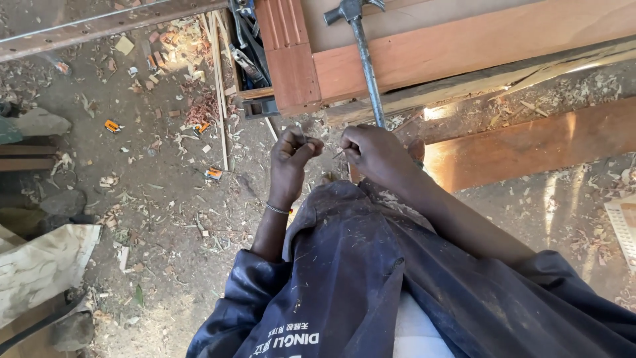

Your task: The person hammers nails into a wooden frame using a hammer. They repeatedly pick up nails from a container and drive them into the wood, occasionally adjusting the frame's position.

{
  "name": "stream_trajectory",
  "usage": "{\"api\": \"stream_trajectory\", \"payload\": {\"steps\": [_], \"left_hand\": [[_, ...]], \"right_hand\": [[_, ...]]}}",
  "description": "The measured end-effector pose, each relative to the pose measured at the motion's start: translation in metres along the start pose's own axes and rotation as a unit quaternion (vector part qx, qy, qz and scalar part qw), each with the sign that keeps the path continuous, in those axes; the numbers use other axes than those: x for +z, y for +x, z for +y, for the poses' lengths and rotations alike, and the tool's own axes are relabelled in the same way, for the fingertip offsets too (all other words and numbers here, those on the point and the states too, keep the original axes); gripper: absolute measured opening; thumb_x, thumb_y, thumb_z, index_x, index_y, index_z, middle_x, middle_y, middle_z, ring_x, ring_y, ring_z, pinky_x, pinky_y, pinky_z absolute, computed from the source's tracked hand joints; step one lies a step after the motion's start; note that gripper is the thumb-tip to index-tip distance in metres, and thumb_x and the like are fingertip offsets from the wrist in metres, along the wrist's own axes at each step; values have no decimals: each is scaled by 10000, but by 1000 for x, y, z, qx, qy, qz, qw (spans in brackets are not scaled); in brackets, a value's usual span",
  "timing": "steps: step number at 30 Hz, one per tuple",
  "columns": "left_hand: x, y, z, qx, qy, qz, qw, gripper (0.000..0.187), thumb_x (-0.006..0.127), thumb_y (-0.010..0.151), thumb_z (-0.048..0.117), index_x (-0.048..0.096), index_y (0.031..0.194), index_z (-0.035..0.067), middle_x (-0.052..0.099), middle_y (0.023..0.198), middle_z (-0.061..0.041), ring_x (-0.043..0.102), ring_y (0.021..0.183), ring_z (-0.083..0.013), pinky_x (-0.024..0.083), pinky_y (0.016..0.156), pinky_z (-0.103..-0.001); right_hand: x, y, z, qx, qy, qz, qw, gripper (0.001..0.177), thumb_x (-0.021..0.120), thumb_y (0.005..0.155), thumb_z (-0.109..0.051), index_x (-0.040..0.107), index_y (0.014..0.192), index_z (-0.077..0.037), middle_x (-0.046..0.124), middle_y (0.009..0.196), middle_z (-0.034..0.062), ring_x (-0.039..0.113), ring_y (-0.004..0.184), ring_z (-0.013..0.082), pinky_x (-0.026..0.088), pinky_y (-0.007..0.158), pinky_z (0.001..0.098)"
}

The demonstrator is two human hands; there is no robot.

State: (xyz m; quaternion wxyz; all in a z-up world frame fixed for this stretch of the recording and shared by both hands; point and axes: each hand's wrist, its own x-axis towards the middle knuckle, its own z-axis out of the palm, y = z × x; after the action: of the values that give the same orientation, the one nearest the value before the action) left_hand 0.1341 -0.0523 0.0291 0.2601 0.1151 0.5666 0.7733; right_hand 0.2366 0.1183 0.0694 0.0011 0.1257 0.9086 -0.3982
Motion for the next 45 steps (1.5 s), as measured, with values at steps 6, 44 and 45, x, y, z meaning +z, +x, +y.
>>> {"api": "stream_trajectory", "payload": {"steps": [6, 44, 45], "left_hand": [[18, -2, -1, -34, 72, -88, 993, 163, 606, 900, -55, 709, 1002, 19, 748, 992, -154, 661, 940, -129, 477, 782, -232], [485, 153, -149, -172, 0, -167, 971, 147, 629, 1029, 80, 577, 901, 129, 723, 1071, -159, 526, 653, -90, 363, 600, -254], [509, 149, -146, -173, 1, -174, 969, 147, 629, 1029, 80, 577, 901, 129, 723, 1071, -159, 526, 653, -90, 363, 600, -254]], "right_hand": [[-15, -4, -1, 4, 1, 13, 1000, 79, 669, 937, -48, 637, 986, -101, 662, 778, 189, 693, 751, 440, 550, 600, 530], [-248, -270, 352, 361, 210, 273, 866, 380, 642, 987, -472, 698, 951, -98, 647, 715, 212, 638, 702, 348, 493, 696, 471], [-261, -281, 357, 363, 212, 279, 863, 380, 642, 987, -472, 698, 951, -98, 647, 715, 212, 638, 702, 348, 493, 696, 471]]}}
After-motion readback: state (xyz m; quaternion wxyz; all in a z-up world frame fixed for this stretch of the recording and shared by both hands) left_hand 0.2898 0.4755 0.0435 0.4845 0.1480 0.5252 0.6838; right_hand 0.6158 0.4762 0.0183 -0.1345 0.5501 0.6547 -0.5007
